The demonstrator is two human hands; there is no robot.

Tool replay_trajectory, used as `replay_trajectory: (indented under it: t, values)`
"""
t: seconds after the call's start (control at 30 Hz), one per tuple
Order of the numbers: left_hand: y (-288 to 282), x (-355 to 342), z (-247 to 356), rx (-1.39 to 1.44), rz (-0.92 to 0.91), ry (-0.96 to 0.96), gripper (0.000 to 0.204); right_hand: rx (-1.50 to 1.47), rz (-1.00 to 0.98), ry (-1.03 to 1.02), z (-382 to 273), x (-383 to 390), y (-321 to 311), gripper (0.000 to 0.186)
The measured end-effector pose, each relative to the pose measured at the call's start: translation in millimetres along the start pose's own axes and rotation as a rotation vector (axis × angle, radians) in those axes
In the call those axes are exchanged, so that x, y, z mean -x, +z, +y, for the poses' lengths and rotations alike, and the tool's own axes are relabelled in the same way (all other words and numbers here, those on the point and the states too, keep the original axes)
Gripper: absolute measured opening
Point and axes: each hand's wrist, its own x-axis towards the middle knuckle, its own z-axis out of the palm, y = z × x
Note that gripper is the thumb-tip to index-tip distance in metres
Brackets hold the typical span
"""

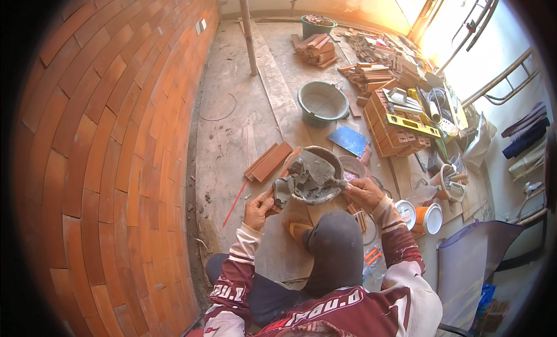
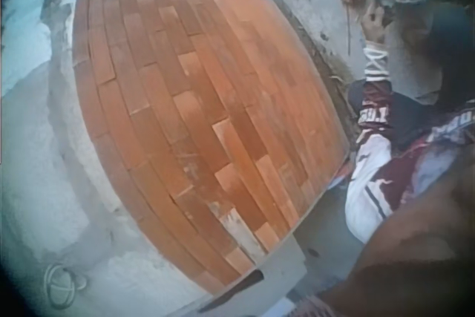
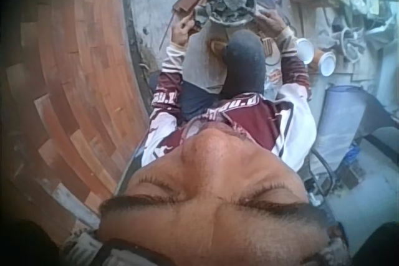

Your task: The person mixes cement in a bucket using a trowel, then applies the cement to a terracotta tile and places it on a wall. They tap the tile into place with a hammer and later use a trowel to apply more cement to the wall.

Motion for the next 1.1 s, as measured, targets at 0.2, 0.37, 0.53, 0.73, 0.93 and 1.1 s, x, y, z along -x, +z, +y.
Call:
replay_trajectory:
  t: [0.2, 0.37, 0.53, 0.73, 0.93, 1.1]
  values:
    - [8, 7, 8, -0.004, 0.02, 0.024, 0.032, 0.097, -0.036, -0.013, -2, -9, 0, 0.037]
    - [8, 13, 10, 0.072, 0.03, 0.002, 0.035, 0.166, 0.023, -0.019, 12, -13, -9, 0.039]
    - [-1, 11, -2, 0.258, 0.034, -0.019, 0.035, -0.076, -0.082, 0.197, 24, 0, -14, 0.039]
    - [-12, 6, -4, 0.272, 0.027, -0.054, 0.031, -0.327, -0.061, 0.174, 24, 16, -13, 0.035]
    - [18, 6, 4, 0.436, -0.01, -0.075, 0.042, -0.592, -0.077, 0.134, 37, -8, 8, 0.035]
    - [32, -4, 10, 0.527, 0.016, -0.07, 0.045, -0.333, -0.014, 0.095, 61, -12, 16, 0.035]
